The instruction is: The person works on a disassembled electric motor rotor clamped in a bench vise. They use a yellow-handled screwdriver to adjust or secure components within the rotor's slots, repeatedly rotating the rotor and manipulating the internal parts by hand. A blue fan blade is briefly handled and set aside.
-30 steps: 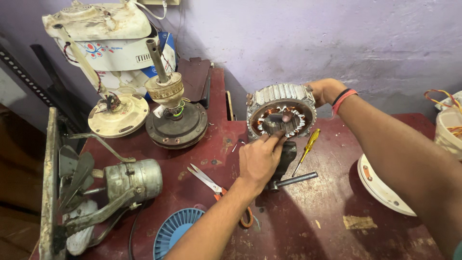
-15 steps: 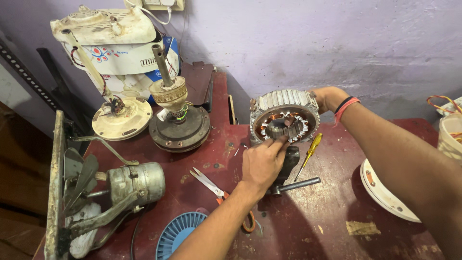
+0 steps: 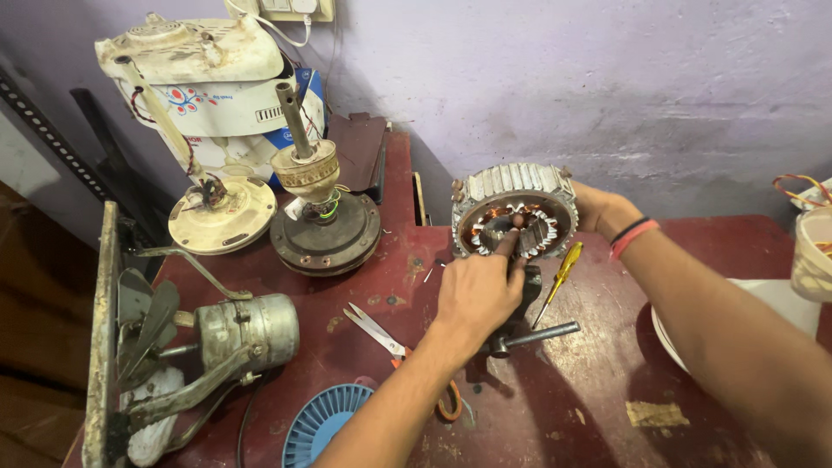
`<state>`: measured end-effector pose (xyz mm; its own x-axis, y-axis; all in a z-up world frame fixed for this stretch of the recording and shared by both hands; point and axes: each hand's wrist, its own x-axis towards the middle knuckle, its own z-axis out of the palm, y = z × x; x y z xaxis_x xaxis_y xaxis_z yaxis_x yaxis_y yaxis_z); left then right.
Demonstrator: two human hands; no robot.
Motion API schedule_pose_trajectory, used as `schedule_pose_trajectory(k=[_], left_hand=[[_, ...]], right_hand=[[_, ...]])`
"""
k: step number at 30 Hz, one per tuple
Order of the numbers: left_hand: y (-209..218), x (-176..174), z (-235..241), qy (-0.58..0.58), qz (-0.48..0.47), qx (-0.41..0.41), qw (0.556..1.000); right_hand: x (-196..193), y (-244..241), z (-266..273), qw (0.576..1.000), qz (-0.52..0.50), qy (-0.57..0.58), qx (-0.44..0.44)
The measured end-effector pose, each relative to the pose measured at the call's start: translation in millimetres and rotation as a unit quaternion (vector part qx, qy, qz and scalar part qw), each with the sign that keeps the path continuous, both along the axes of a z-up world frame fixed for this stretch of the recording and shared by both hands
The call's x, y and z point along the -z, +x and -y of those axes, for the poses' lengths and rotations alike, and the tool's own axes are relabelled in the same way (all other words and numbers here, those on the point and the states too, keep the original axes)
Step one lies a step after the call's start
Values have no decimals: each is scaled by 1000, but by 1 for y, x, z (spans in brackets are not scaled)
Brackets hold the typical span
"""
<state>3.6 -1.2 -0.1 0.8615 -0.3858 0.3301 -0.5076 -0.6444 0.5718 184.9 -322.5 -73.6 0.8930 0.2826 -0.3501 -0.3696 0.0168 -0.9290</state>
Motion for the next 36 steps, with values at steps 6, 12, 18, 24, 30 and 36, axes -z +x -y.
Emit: schedule_pose_trajectory(k=[6, 12, 18, 24, 30, 36], left_hand=[[9, -6, 2, 29, -36, 39, 998], [15, -6, 6, -3, -105, 68, 992], [19, -6, 10, -13, -132, 64, 989], [11, 1, 5, -80, -108, 52, 990], [2, 5, 6, -111, -81, 11, 990], [-11, 9, 8, -123, -53, -33, 991]], right_hand=[[15, -55, -24, 973, 62, 179, 131], [4, -104, -64, 934, 154, 291, 141], [-8, -110, -72, 947, 160, 247, 125], [0, -111, -75, 938, 176, 255, 154], [9, -120, -83, 914, 241, 287, 153], [6, -138, -92, 904, 340, 254, 61]])
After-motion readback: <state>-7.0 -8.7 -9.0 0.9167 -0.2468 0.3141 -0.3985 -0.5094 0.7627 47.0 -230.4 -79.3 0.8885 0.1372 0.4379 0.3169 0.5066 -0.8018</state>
